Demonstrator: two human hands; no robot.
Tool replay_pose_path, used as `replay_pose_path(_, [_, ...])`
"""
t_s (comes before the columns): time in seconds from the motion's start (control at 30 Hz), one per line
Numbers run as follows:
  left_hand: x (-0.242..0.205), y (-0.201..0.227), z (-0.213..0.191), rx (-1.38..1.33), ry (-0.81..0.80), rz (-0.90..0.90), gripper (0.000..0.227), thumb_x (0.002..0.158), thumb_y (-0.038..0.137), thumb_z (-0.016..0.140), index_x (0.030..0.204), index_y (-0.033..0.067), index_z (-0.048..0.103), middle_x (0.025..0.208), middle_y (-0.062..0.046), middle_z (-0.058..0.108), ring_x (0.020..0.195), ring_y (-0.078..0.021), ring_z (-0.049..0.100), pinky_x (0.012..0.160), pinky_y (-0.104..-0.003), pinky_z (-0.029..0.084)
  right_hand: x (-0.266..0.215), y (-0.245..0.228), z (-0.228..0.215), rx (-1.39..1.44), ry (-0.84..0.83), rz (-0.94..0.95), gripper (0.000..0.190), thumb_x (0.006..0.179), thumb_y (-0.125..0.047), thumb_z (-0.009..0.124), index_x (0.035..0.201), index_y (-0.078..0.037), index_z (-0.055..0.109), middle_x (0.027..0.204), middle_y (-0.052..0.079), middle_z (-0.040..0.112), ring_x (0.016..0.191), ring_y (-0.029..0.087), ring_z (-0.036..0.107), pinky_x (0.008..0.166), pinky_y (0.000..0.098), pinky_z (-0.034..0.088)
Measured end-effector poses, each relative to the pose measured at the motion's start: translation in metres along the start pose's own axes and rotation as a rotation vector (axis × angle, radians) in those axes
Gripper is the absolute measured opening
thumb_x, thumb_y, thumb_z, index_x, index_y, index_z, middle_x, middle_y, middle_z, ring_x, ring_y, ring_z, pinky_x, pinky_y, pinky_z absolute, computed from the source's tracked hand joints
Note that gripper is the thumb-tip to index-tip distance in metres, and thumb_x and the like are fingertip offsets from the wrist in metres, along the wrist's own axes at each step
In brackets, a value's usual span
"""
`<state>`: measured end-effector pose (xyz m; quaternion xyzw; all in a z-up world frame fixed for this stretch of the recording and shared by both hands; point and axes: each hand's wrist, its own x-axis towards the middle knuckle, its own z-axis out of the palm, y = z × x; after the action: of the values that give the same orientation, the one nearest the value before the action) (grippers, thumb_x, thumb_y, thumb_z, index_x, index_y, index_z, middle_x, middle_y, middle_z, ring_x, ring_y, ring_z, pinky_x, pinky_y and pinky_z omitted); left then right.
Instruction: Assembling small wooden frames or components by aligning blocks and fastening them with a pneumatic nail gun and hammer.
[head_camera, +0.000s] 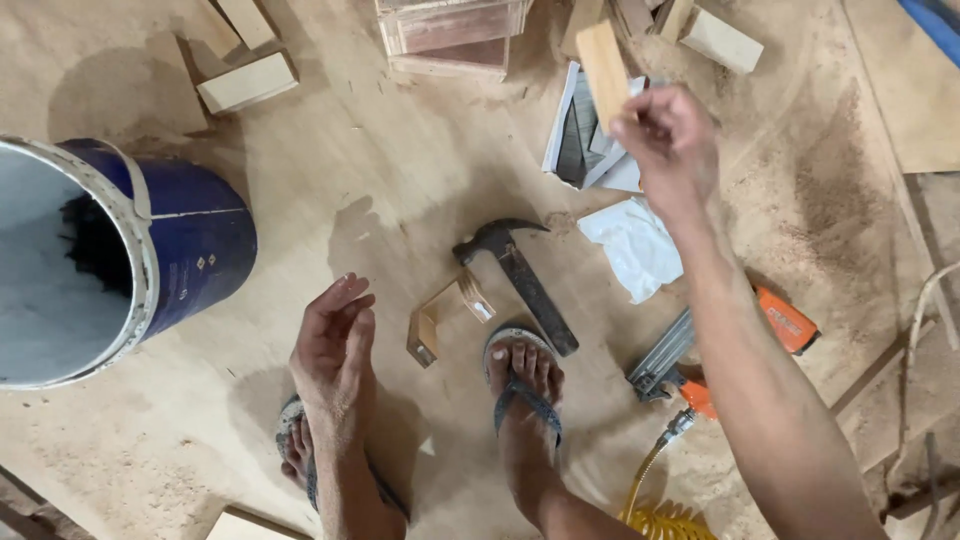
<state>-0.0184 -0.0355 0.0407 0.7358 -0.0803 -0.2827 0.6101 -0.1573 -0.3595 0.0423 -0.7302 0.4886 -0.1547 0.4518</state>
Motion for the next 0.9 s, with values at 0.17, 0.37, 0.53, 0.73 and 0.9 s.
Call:
replay_pose_path(0.17, [-0.02,-0.015,-0.008,0.209,-0.323,-0.069,0.062,0.081,0.019,0.045,0.142,0.0113,0.046,0.145,-0.013,0.048,0.133,-0.0307,0.051,0.105,-0.045,0.048,-0.08,-0.014,-0.006,0.384,-0.191,0.091,0.033,0.095,0.001,0.061,0.123,-0.003,0.044,0.106,0.023,0.067,0.079,0.029,0.073,0.077,0.0368,0.066])
replay_pose_path(0.37, [-0.032,-0.066,0.017,0.412,-0.111,0.09,0.048,0.082,0.018,0.074,0.128,0.0103,0.06,0.128,-0.009,0.059,0.122,-0.0287,0.056,0.096,-0.041,0.051,-0.127,0.002,0.008,1.025,-0.323,0.386,0.029,0.091,-0.01,0.046,0.118,-0.002,0.054,0.087,0.014,0.059,0.066,0.02,0.051,0.059,0.0344,0.042])
replay_pose_path(0.53, [-0.006,-0.059,0.014,0.399,-0.05,0.214,0.034,0.09,0.012,0.071,0.123,0.0078,0.065,0.127,-0.01,0.068,0.121,-0.0265,0.063,0.099,-0.039,0.054,-0.14,-0.007,0.019,1.07,-0.248,0.565,0.027,0.103,-0.027,0.034,0.089,-0.015,0.054,0.067,-0.001,0.039,0.045,0.005,0.023,0.033,0.018,0.017])
replay_pose_path(0.73, [0.017,-0.068,-0.002,0.363,-0.12,0.198,0.066,0.078,-0.004,0.071,0.141,0.0127,0.058,0.12,-0.009,0.067,0.115,-0.0303,0.063,0.098,-0.039,0.053,-0.146,0.003,0.019,1.084,-0.361,0.546,0.07,0.1,-0.068,0.028,0.081,-0.008,0.06,0.05,0.002,0.04,0.028,0.01,0.034,0.023,0.02,0.03])
replay_pose_path(0.9, [0.013,-0.068,-0.003,0.319,-0.154,0.226,0.047,0.094,0.005,0.064,0.139,0.0136,0.056,0.138,-0.008,0.062,0.127,-0.0263,0.059,0.098,-0.037,0.054,-0.155,-0.056,0.025,0.453,-0.43,0.143,0.054,0.082,-0.033,0.068,0.116,0.006,0.053,0.105,0.029,0.072,0.075,0.039,0.078,0.061,0.0387,0.066])
